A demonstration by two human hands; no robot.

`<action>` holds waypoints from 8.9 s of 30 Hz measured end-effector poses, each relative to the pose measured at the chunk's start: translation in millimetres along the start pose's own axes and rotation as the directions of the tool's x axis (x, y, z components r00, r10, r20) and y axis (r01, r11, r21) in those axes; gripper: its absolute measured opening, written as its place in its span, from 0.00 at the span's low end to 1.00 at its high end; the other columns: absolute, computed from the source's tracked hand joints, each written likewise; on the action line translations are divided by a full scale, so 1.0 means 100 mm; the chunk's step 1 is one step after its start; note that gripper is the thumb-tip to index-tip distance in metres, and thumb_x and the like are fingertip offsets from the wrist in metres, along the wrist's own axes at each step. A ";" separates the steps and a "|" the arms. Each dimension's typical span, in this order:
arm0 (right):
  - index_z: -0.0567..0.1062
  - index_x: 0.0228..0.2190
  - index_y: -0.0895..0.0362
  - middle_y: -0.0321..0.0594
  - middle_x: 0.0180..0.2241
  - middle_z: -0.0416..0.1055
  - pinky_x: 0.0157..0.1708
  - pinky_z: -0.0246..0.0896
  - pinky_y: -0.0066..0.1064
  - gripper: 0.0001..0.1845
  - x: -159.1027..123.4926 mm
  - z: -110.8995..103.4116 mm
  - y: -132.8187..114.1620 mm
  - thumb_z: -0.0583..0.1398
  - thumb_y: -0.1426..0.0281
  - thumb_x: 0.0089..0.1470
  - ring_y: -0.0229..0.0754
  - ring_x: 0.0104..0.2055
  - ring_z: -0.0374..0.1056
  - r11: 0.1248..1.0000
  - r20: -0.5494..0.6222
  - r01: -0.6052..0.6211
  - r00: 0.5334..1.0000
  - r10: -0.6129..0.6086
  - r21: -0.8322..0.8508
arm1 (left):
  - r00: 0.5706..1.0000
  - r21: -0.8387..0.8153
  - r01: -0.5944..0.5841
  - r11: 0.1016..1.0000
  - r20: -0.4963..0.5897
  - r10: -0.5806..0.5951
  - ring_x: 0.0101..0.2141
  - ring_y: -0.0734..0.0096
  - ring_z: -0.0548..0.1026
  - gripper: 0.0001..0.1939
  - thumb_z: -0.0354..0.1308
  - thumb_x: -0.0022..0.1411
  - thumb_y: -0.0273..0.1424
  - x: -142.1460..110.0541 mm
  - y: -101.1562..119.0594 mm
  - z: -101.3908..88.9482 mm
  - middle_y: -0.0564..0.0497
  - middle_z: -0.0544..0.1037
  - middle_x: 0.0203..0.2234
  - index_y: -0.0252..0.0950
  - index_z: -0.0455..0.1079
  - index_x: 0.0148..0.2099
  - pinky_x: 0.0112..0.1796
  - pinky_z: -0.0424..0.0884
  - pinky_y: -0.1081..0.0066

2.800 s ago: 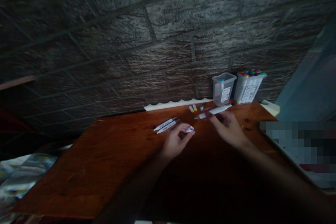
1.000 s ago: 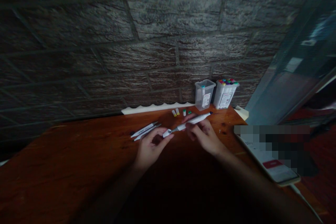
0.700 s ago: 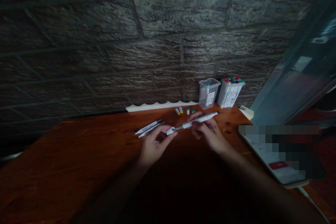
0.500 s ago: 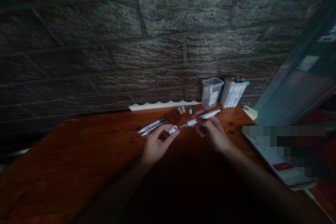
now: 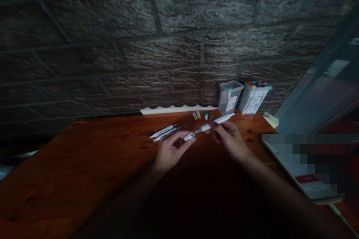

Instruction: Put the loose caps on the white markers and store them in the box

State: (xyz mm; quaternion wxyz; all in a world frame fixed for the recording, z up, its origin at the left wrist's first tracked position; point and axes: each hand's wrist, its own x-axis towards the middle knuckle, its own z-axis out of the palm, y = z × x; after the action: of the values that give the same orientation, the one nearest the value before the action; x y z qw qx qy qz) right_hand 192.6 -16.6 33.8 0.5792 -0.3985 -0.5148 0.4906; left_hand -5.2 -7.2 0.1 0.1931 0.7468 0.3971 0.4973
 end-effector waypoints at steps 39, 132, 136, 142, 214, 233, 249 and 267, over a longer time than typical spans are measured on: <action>0.76 0.31 0.57 0.34 0.25 0.68 0.18 0.45 0.25 0.21 0.04 -0.01 0.11 0.69 0.56 0.40 0.29 0.20 0.52 0.986 0.032 -0.164 0.986 0.164 0.027 | 0.932 -0.371 0.329 0.869 0.275 -0.236 0.34 0.68 0.79 0.15 0.64 0.57 0.36 0.08 -0.04 0.01 0.46 0.81 0.36 0.32 0.74 0.44 0.34 0.76 0.70; 0.76 0.44 0.59 0.53 0.40 0.77 0.35 0.67 0.44 0.26 0.30 -0.77 0.29 0.64 0.56 0.47 0.54 0.34 0.75 0.427 -0.166 -0.105 0.980 -0.108 -0.898 | 0.932 0.236 0.012 0.972 0.350 -0.097 0.31 0.71 0.76 0.13 0.53 0.66 0.37 -0.02 -0.01 -0.05 0.52 0.81 0.32 0.39 0.74 0.46 0.35 0.68 0.74; 0.79 0.35 0.55 0.46 0.32 0.79 0.36 0.67 0.38 0.11 0.31 -0.74 0.38 0.61 0.64 0.51 0.51 0.36 0.76 0.438 -0.107 -0.086 0.994 -0.022 -0.895 | 0.924 0.226 -0.014 0.974 0.376 -0.074 0.33 0.70 0.76 0.12 0.54 0.65 0.37 -0.03 0.00 -0.04 0.52 0.81 0.35 0.39 0.75 0.45 0.37 0.69 0.73; 0.77 0.34 0.56 0.45 0.33 0.78 0.36 0.65 0.37 0.13 0.30 -0.69 0.30 0.61 0.61 0.49 0.47 0.35 0.74 0.579 -0.169 -0.093 0.983 -0.079 -0.810 | 0.916 0.248 -0.038 0.968 0.395 -0.065 0.28 0.73 0.74 0.12 0.54 0.65 0.37 -0.02 0.01 -0.05 0.53 0.81 0.32 0.39 0.75 0.44 0.31 0.68 0.75; 0.76 0.35 0.52 0.39 0.40 0.75 0.34 0.63 0.29 0.12 0.18 -0.37 -0.01 0.63 0.59 0.49 0.40 0.40 0.69 0.994 -0.072 -0.048 0.996 0.055 0.102 | 0.928 0.189 0.041 0.981 0.357 -0.108 0.39 0.67 0.76 0.17 0.47 0.69 0.39 -0.03 0.05 -0.04 0.48 0.79 0.39 0.35 0.70 0.50 0.43 0.70 0.71; 0.82 0.33 0.47 0.35 0.30 0.78 0.23 0.60 0.27 0.09 0.18 -0.48 0.02 0.69 0.64 0.45 0.35 0.27 0.68 0.994 0.111 -0.003 0.994 0.014 -0.106 | 0.924 -0.047 0.149 0.988 0.362 -0.122 0.31 0.72 0.72 0.14 0.50 0.68 0.39 0.07 -0.03 -0.09 0.51 0.75 0.29 0.34 0.71 0.40 0.35 0.67 0.73; 0.77 0.25 0.54 0.38 0.29 0.75 0.26 0.57 0.29 0.23 0.19 -0.41 0.08 0.59 0.48 0.52 0.36 0.28 0.66 0.995 0.000 -0.079 0.997 0.079 -0.065 | 0.936 -0.007 0.037 0.999 0.351 -0.032 0.45 0.65 0.76 0.18 0.53 0.66 0.38 -0.05 0.04 -0.02 0.46 0.78 0.48 0.36 0.70 0.54 0.44 0.72 0.70; 0.52 0.12 0.53 0.31 0.13 0.46 0.18 0.42 0.31 0.26 0.03 -0.12 0.21 0.52 0.54 0.54 0.34 0.17 0.45 0.973 0.067 -0.196 0.980 0.189 0.118 | 0.878 0.131 -0.192 0.973 0.466 0.110 0.43 0.66 0.78 0.17 0.50 0.68 0.40 -0.22 0.11 0.08 0.50 0.80 0.44 0.39 0.74 0.51 0.46 0.71 0.69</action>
State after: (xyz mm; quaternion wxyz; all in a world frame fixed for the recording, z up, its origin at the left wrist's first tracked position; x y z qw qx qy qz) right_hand 200.8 -8.7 12.6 0.5382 -0.3959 -0.4580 0.5864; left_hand 2.1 -30.3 -9.0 0.1755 0.8851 0.3229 0.2857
